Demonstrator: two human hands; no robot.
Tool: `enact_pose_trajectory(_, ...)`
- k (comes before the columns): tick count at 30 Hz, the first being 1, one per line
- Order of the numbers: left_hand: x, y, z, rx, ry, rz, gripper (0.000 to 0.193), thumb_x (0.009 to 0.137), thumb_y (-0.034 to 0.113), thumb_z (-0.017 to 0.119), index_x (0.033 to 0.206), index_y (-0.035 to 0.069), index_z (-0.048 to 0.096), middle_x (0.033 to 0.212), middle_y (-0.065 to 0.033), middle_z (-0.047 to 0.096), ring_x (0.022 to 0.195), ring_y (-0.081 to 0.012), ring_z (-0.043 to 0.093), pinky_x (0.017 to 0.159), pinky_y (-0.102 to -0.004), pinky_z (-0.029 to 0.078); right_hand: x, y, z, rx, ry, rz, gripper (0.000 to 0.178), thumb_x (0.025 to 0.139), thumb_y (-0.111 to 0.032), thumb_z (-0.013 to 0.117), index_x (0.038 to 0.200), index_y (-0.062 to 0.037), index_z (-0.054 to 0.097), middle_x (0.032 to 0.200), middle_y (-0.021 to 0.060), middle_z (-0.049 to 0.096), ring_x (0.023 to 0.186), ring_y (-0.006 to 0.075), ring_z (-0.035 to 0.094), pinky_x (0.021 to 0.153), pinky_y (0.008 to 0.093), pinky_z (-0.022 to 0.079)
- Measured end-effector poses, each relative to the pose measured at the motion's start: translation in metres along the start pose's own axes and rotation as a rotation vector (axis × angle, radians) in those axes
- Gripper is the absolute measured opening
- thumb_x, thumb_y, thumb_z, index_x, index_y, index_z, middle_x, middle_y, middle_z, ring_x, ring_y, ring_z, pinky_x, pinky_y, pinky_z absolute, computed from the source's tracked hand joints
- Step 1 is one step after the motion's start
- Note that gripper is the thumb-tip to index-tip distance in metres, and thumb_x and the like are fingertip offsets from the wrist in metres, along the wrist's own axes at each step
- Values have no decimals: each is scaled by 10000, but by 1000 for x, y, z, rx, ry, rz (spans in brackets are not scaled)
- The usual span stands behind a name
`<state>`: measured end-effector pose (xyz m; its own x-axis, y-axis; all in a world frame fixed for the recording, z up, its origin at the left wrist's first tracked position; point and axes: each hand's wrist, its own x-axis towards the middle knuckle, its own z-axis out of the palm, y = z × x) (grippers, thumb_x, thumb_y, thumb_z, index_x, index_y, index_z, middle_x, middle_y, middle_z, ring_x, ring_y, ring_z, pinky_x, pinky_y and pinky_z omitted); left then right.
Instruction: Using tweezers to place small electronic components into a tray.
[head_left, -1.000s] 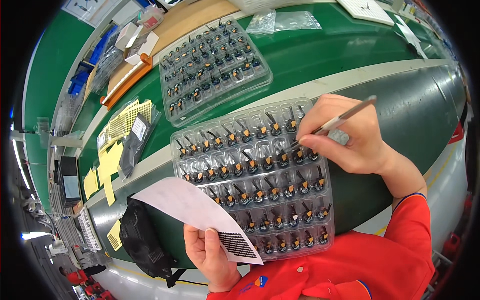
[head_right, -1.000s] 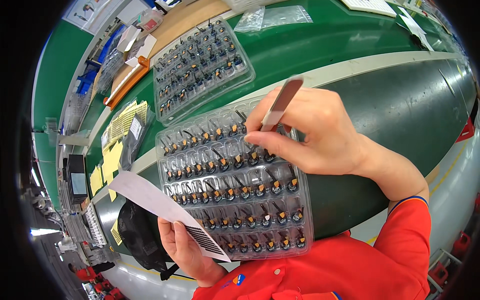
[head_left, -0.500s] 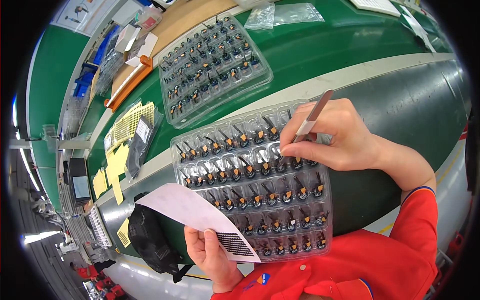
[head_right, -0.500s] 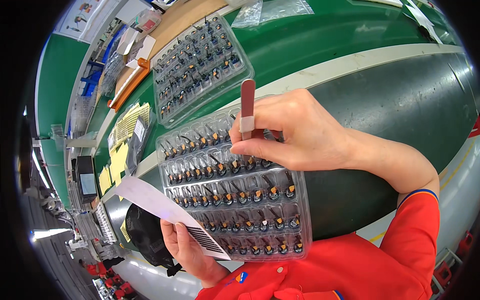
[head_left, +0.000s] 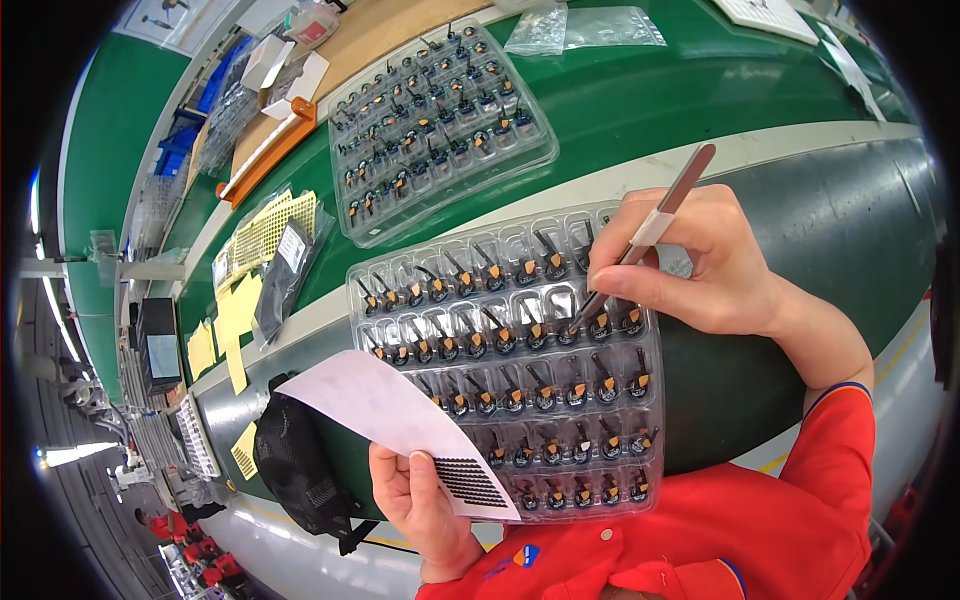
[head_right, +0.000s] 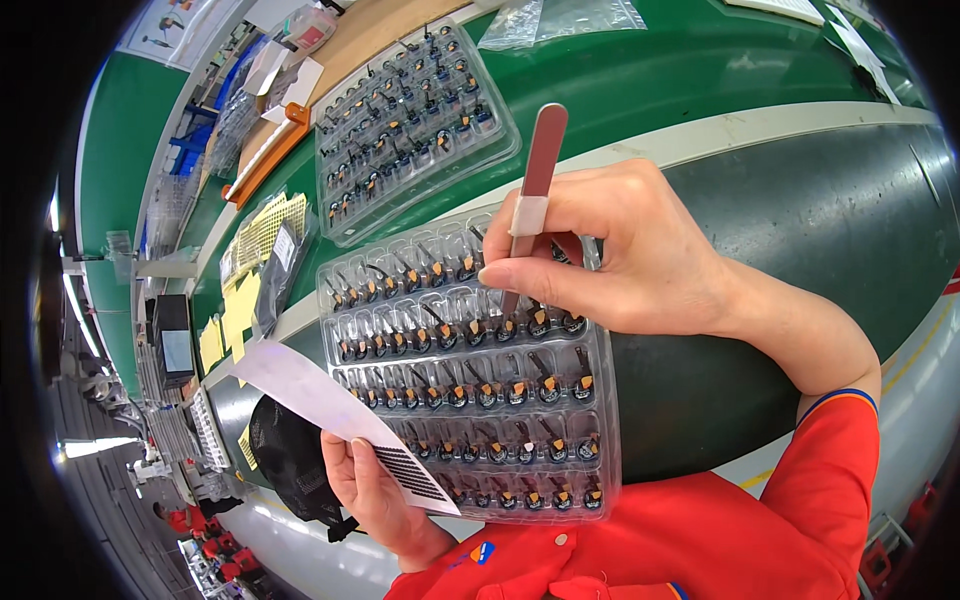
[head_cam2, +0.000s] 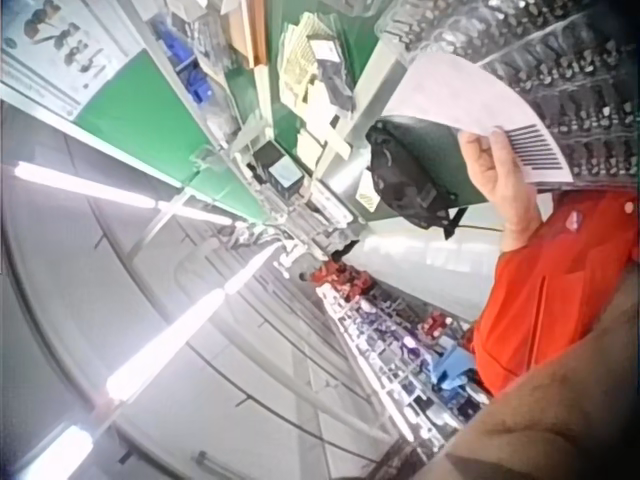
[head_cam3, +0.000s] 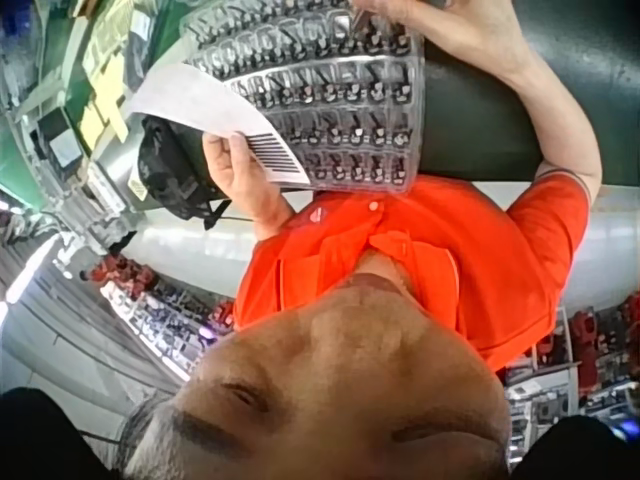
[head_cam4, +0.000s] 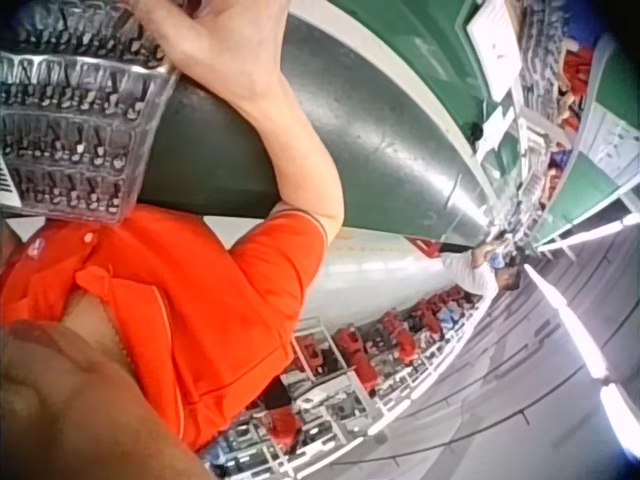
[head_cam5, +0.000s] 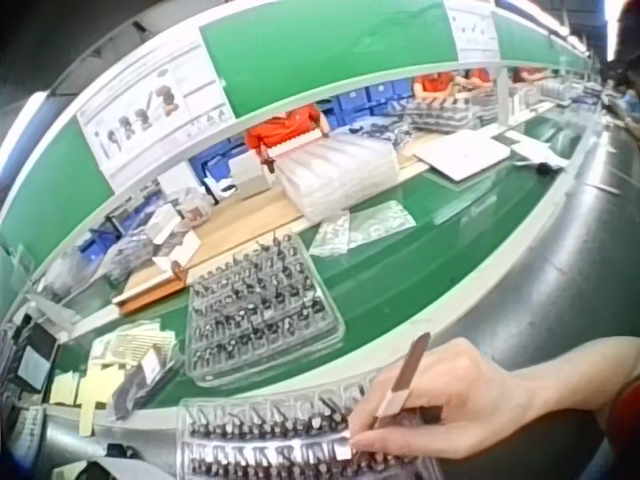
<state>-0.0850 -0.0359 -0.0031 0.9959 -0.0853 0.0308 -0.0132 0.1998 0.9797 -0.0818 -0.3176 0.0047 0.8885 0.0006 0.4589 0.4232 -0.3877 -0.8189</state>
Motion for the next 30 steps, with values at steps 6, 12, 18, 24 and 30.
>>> enact_pose_trajectory(6,-1,0,0,24,-9,-19,232,888,12,478,1111,-47,464,999,-110,605,876,-124,585,811,-243,440,-2,-1,-1,-21,-37,-7,39,763,-40,671,767,-10,647,734,62,639,600,143,555,502,251,415)
enact_pose_trajectory(12,-3,2,-2,49,-7,-57,219,886,-9,463,1102,-43,462,972,-101,618,856,-105,581,791,-224,434,-3,-3,-1,-63,-70,60,28,761,-32,659,762,-9,642,723,60,636,607,148,555,528,262,418)
enact_pose_trajectory(18,-4,5,-6,81,-39,-98,197,886,-16,468,1082,-39,457,920,-92,620,799,-80,564,745,-201,422,-3,-6,0,-49,-51,123,15,758,-13,635,757,1,633,723,70,632,629,154,557,567,269,424)
enact_pose_trajectory(24,-4,7,-8,91,-69,-122,180,888,-13,475,1065,-38,453,885,-85,614,777,-63,543,729,-192,409,-4,-8,0,-36,-33,174,41,780,-22,601,776,18,611,748,91,618,674,156,557,601,260,422)
enact_pose_trajectory(30,-3,10,-10,88,-100,-146,166,901,-13,464,1064,-39,445,898,-81,608,785,-59,536,732,-188,399,-3,-13,6,172,100,239,90,826,-71,571,820,19,581,763,102,589,669,156,541,609,266,427)
